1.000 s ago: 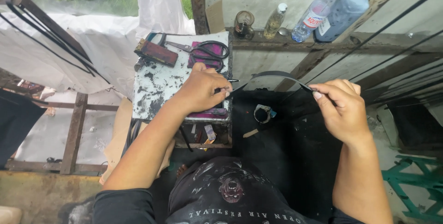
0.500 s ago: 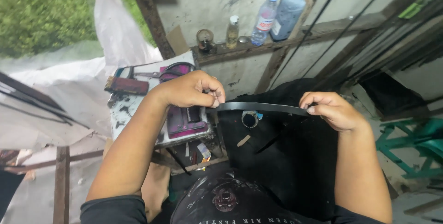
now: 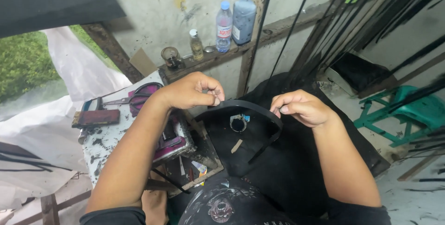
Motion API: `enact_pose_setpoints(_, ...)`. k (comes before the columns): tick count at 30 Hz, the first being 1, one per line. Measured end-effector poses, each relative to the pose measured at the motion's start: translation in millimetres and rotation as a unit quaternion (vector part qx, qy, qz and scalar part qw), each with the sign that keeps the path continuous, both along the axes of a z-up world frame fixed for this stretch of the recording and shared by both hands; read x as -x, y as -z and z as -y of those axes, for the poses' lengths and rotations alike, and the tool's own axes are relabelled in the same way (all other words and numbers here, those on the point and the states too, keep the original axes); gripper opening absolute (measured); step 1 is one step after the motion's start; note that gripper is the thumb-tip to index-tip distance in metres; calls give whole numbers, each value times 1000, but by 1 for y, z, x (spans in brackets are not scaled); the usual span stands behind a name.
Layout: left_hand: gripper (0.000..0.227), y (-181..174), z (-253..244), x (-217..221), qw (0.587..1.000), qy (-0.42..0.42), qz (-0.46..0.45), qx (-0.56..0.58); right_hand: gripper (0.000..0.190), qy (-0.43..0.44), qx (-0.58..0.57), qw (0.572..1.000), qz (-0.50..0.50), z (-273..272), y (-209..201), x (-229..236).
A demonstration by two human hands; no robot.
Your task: The person repeatedly rubs a black strap with a small tool on a workbench, then hangs the strap on a line using a clothespin. The person repeats this process with multiple straps.
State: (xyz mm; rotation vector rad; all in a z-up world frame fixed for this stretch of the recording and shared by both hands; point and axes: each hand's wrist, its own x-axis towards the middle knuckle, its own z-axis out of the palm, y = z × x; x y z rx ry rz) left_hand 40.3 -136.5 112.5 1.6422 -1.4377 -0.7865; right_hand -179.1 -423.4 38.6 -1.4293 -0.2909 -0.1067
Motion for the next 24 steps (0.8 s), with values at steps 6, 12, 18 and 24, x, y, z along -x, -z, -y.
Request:
enact_pose_setpoints(6, 12, -2, 19, 10, 1000, -1, 5, 23, 20, -32, 1, 999, 18, -8, -9, -6)
enact_pose_setpoints(12, 12, 2, 25, 17, 997, -11, 16, 74, 15, 9, 23, 1000, 11, -16, -21, -3)
enact_pose_setpoints(18, 12, -49, -14, 43, 980, -20, 166, 108, 13, 50, 88, 994, 34, -19, -9, 4)
enact_pose_setpoints(24, 28, -58, -101, 55, 936, -195, 151, 250, 17, 82, 142, 986, 13, -34, -37, 24)
